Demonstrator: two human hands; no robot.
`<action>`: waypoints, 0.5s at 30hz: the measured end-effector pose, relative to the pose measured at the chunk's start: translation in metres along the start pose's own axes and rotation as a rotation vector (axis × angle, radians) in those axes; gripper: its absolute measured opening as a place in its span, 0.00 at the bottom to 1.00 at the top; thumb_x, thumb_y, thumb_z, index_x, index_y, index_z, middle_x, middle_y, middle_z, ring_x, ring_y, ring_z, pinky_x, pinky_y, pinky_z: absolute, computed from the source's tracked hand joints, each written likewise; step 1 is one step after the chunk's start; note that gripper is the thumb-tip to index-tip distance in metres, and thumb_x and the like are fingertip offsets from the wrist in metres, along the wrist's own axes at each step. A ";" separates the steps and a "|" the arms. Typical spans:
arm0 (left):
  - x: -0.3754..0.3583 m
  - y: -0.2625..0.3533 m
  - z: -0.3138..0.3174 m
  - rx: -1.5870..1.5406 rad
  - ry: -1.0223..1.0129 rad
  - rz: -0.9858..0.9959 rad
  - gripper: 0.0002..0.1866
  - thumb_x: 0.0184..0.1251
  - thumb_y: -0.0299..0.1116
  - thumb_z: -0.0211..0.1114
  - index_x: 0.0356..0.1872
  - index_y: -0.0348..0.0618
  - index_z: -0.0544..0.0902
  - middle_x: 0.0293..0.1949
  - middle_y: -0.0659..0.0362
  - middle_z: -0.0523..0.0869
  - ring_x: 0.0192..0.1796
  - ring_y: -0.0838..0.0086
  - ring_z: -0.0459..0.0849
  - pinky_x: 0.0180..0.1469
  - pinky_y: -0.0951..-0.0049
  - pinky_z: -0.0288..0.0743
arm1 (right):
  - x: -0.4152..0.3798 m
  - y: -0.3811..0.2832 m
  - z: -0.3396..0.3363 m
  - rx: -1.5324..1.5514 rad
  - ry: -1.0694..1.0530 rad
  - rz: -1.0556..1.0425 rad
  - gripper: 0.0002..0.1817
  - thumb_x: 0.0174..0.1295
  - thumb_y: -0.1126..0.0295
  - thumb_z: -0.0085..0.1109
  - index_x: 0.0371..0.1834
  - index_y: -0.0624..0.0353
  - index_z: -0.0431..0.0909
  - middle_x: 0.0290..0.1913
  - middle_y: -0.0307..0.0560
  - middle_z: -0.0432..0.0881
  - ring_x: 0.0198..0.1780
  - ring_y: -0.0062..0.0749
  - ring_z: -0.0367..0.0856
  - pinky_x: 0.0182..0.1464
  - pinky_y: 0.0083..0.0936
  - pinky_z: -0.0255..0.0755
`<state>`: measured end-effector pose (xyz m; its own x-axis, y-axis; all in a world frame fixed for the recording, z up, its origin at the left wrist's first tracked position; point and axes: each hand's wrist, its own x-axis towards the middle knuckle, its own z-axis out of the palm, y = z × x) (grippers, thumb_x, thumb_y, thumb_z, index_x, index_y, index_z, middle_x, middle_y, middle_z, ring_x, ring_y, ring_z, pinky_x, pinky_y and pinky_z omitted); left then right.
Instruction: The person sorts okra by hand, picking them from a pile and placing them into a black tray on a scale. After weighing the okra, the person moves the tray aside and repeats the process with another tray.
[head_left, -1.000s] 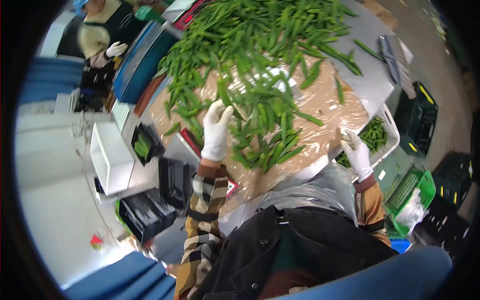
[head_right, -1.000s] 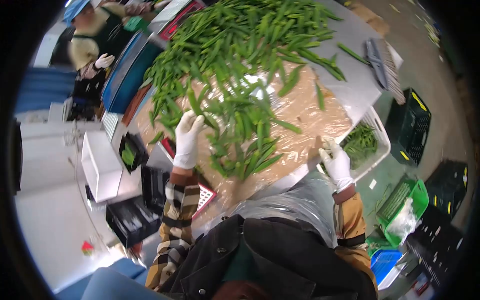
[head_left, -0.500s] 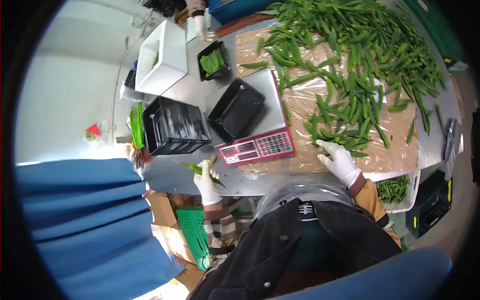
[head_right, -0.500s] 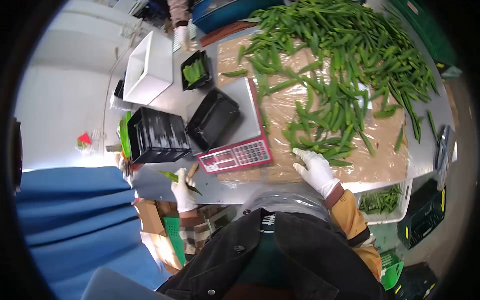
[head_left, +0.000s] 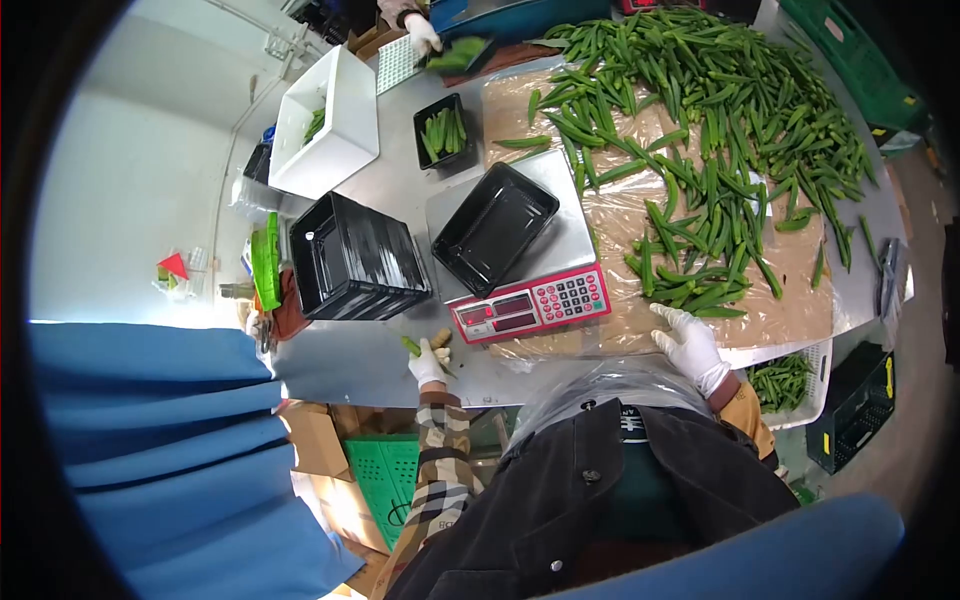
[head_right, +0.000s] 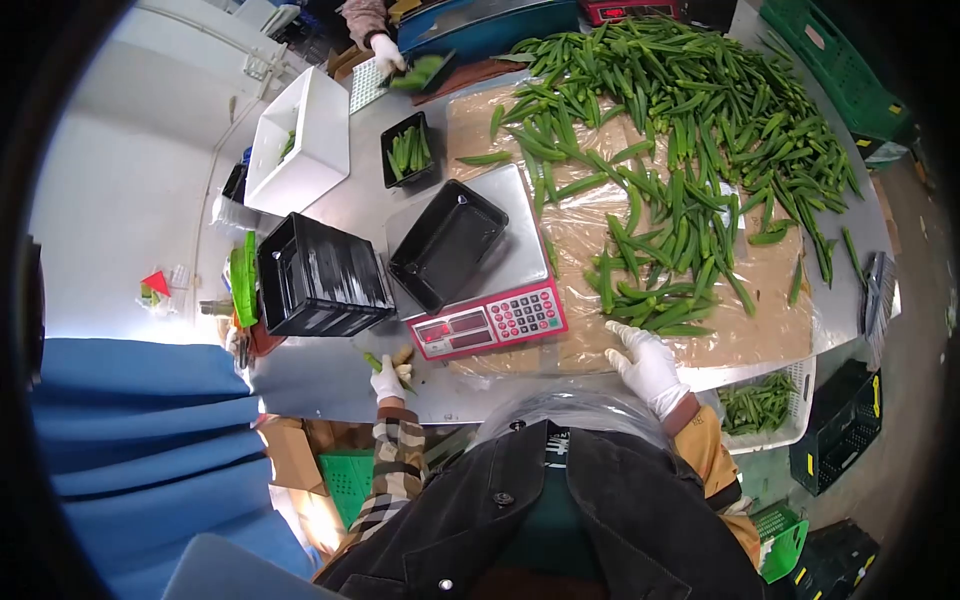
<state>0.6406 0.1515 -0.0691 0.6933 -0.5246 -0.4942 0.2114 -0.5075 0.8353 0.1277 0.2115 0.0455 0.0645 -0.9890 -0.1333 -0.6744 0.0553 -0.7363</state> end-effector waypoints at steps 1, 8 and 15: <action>-0.001 -0.002 -0.001 -0.124 0.008 -0.038 0.15 0.75 0.37 0.59 0.57 0.45 0.71 0.26 0.52 0.85 0.15 0.70 0.80 0.13 0.72 0.71 | -0.002 0.002 0.000 -0.011 0.011 0.001 0.25 0.62 0.64 0.64 0.64 0.53 0.76 0.54 0.56 0.83 0.55 0.51 0.80 0.59 0.39 0.73; -0.143 0.042 0.015 -0.091 -0.009 0.446 0.12 0.78 0.33 0.58 0.56 0.42 0.74 0.44 0.55 0.86 0.32 0.79 0.82 0.31 0.83 0.77 | 0.004 -0.022 0.002 0.406 -0.121 0.177 0.23 0.67 0.69 0.62 0.65 0.58 0.76 0.52 0.51 0.85 0.49 0.30 0.84 0.54 0.25 0.76; -0.284 0.103 0.099 0.201 -0.933 0.658 0.14 0.74 0.27 0.62 0.58 0.41 0.78 0.47 0.59 0.84 0.42 0.75 0.85 0.47 0.74 0.80 | 0.031 -0.100 0.005 1.372 -0.430 0.228 0.20 0.73 0.63 0.57 0.63 0.63 0.76 0.44 0.41 0.84 0.37 0.25 0.83 0.41 0.21 0.78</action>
<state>0.3973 0.1809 0.1333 -0.1666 -0.9854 -0.0341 -0.1725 -0.0050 0.9850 0.2010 0.1763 0.1120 0.4309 -0.8380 -0.3348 0.5029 0.5311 -0.6819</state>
